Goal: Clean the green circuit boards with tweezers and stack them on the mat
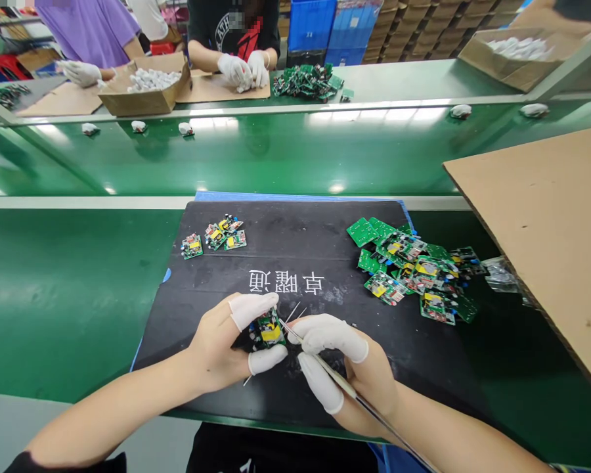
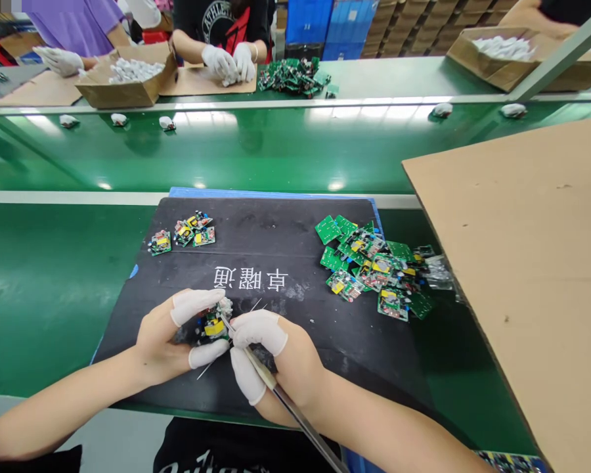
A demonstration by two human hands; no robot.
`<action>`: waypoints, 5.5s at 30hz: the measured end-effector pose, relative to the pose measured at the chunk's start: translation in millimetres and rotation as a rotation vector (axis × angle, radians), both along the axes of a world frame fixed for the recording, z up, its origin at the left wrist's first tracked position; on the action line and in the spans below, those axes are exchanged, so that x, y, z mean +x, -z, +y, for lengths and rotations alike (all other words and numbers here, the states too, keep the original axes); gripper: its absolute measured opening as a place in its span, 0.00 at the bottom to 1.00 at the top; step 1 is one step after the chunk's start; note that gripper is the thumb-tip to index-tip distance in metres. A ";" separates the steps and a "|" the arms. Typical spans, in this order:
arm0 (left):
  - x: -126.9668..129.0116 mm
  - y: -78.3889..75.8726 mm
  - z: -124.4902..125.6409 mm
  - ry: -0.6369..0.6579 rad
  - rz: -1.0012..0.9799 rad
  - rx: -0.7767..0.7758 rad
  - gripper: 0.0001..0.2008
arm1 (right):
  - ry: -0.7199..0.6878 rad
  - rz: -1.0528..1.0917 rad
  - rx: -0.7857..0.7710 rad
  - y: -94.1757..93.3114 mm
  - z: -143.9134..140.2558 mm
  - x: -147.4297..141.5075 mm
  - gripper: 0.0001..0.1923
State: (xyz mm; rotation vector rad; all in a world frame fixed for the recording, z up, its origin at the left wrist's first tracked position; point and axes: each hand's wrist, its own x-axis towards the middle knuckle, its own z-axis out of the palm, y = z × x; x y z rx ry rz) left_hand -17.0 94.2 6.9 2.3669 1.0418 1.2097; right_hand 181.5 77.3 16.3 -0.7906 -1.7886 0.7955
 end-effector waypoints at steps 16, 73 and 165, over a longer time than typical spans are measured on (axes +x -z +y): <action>-31.8 -22.1 17.3 -0.031 0.490 -0.526 0.17 | 0.118 -0.140 -0.173 9.2 7.2 -3.7 0.09; -4.3 -15.6 9.5 0.055 -0.770 -1.296 0.18 | 0.016 0.014 0.042 6.0 7.3 0.1 0.13; -8.7 -4.9 -7.7 -0.030 -0.368 -0.967 0.18 | 0.003 0.006 0.039 2.3 3.0 5.2 0.17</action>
